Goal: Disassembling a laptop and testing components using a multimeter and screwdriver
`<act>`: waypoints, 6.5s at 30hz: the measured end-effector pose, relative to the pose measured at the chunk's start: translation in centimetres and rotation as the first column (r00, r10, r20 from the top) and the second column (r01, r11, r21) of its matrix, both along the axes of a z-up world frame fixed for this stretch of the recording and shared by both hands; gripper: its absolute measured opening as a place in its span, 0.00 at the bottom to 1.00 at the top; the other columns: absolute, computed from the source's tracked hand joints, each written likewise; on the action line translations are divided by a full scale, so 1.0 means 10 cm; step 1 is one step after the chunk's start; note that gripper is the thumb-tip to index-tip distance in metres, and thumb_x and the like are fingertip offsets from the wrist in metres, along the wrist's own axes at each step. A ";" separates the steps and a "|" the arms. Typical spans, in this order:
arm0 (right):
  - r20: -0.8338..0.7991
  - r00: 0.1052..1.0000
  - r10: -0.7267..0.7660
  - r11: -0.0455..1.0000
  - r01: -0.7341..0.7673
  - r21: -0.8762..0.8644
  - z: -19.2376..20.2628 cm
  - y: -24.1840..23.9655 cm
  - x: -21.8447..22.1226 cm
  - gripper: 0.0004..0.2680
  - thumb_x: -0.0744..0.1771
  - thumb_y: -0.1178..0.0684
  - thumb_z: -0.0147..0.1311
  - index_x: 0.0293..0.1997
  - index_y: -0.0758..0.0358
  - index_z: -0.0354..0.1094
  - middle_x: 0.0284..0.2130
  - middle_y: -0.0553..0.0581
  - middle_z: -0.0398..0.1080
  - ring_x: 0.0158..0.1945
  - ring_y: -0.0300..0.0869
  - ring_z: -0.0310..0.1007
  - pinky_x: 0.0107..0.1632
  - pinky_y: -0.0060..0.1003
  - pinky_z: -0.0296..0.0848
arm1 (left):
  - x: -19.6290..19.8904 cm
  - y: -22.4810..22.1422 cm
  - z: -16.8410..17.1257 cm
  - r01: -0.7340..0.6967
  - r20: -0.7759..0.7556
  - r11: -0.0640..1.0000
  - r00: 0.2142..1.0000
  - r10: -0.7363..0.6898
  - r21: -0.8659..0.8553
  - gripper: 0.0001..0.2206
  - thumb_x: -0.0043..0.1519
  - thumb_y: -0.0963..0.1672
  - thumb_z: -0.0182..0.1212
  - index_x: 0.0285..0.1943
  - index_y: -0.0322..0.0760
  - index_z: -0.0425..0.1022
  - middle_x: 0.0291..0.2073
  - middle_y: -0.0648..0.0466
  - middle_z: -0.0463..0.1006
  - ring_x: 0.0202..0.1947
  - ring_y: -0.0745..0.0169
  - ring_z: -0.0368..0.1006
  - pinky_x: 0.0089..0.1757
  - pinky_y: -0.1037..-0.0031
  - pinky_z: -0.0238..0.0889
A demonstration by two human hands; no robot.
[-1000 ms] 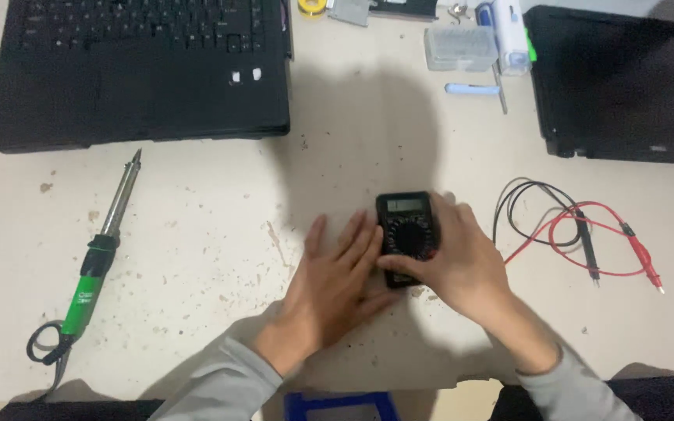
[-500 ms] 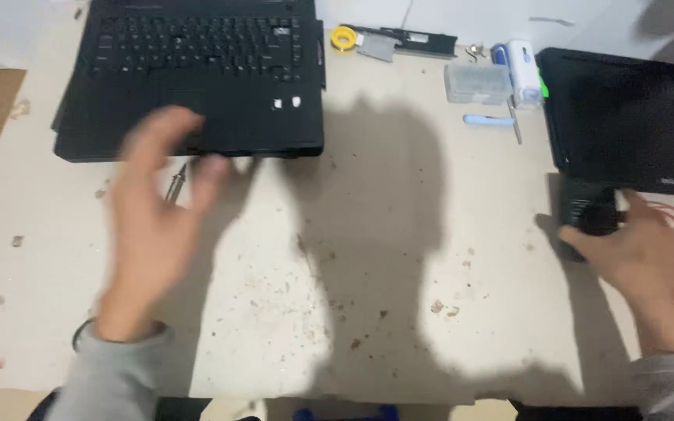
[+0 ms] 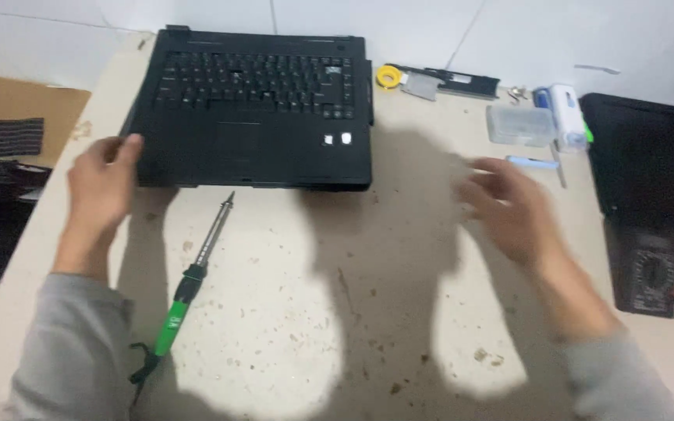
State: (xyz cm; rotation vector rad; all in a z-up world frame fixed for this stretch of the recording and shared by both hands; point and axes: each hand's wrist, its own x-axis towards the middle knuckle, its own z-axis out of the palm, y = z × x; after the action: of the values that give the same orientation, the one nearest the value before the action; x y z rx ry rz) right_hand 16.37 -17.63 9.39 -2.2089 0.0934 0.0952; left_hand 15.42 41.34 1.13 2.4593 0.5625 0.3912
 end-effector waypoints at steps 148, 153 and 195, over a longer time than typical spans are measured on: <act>-0.217 0.794 -0.568 0.817 0.515 -0.259 -0.56 -1.67 -3.20 0.10 0.62 0.53 0.79 0.41 0.61 0.82 0.33 0.54 0.84 0.40 0.37 0.73 0.55 0.33 0.70 | -1.33 -3.25 0.81 0.593 0.004 0.780 0.797 -0.604 -0.198 0.32 0.72 0.54 0.54 0.83 0.35 0.61 0.61 0.45 0.75 0.58 0.52 0.71 0.61 0.59 0.63; -0.410 0.629 -0.661 0.634 0.760 0.143 -0.44 -1.26 -3.25 0.22 0.70 0.63 0.62 0.75 0.59 0.76 0.30 0.82 0.80 0.25 0.67 0.78 0.32 0.53 0.75 | -0.53 -3.35 0.25 0.738 0.053 0.657 0.658 -0.751 0.154 0.23 0.77 0.54 0.52 0.68 0.34 0.77 0.67 0.47 0.77 0.65 0.38 0.65 0.56 0.48 0.63; 0.068 0.997 0.028 0.959 -0.008 -0.284 -0.56 -1.24 -0.71 0.09 0.73 0.39 0.62 0.48 0.47 0.85 0.37 0.43 0.83 0.40 0.32 0.76 0.50 0.34 0.67 | -3.04 -4.44 0.47 0.093 -0.137 0.926 0.979 -0.153 -0.367 0.35 0.69 0.54 0.62 0.82 0.32 0.64 0.78 0.35 0.65 0.82 0.38 0.57 0.72 0.49 0.54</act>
State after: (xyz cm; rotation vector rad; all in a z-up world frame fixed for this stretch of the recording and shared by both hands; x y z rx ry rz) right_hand 9.24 -30.02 3.78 -2.4975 0.0494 0.0125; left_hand -15.03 -3.02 5.80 2.1664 0.4928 0.0282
